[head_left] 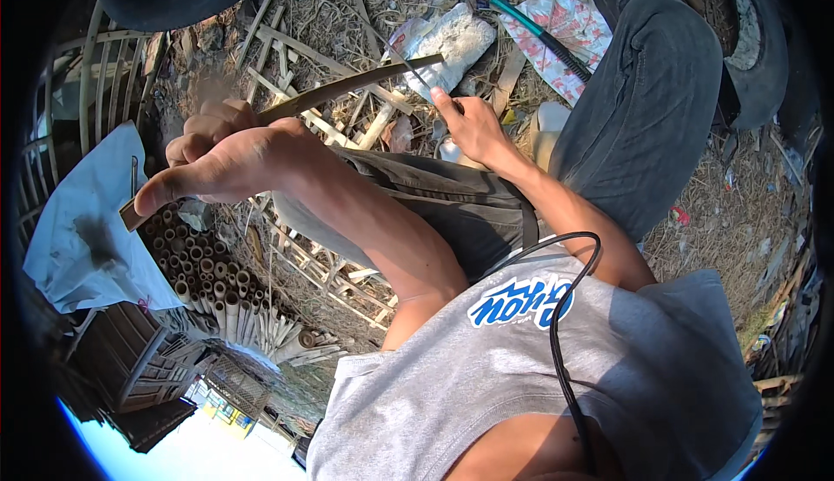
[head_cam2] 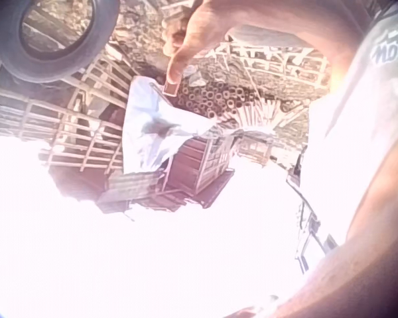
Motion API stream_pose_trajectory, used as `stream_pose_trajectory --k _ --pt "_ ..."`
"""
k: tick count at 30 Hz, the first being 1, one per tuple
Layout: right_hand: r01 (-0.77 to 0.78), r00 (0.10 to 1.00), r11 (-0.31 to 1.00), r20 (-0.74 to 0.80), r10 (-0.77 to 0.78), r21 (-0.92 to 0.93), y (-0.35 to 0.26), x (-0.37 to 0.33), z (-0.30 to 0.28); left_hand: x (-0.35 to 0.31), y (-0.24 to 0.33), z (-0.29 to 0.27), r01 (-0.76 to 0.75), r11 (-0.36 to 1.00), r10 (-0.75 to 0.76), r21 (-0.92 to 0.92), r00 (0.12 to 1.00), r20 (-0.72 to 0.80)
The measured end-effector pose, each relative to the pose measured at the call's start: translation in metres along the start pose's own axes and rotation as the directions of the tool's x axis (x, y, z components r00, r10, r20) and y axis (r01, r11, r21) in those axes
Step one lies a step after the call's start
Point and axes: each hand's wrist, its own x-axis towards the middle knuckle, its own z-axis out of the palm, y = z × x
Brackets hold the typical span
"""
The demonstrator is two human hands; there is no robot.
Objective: The person uses a knife to shave a bamboo slat while sitting on the ground, then positions the slat onto a wooden grid and hammers a nail into it.
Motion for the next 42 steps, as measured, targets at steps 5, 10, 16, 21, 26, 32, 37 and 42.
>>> stream_pose_trajectory --k 5,10,16,21,26,32,37,42 --pt "-0.019 0.999 0.996 0.032 0.017 0.088 -0.046 -0.009 -0.005 -0.015 0.01 0.016 -0.078 0.991 0.08 0.104 0.997 -0.012" --pt "0.429 0.9 0.903 -0.075 -0.428 -0.009 -0.093 -0.028 -0.015 -0.029 0.025 0.031 -0.108 0.981 0.109 0.164 0.994 0.002" --pt "0.154 0.988 0.986 0.007 -0.155 0.068 -0.081 -0.022 -0.031 -0.033 0.015 0.05 -0.096 0.995 0.096 0.01 0.994 0.049" --pt "0.159 0.982 0.986 -0.111 -0.153 0.043 -0.061 -0.01 -0.032 -0.031 -0.024 0.039 -0.112 0.992 0.098 0.055 0.973 0.211" --pt "0.053 0.997 0.998 -0.054 -0.052 0.019 -0.051 -0.005 -0.041 -0.013 -0.021 0.025 0.139 0.947 0.056 -0.291 0.816 0.575" --pt "0.01 0.995 1.0 -0.097 -0.008 0.021 -0.053 -0.004 -0.045 0.021 0.007 0.025 0.153 0.9 0.23 -0.409 0.63 0.741" --pt "0.025 0.996 0.999 -0.087 -0.021 0.044 -0.072 -0.012 -0.045 -0.002 0.027 0.039 0.043 0.929 0.21 -0.368 0.758 0.618" --pt "0.219 0.972 0.975 0.1 -0.215 -0.038 -0.119 -0.038 -0.047 -0.003 0.022 0.043 0.134 0.86 0.22 -0.492 0.773 0.595"
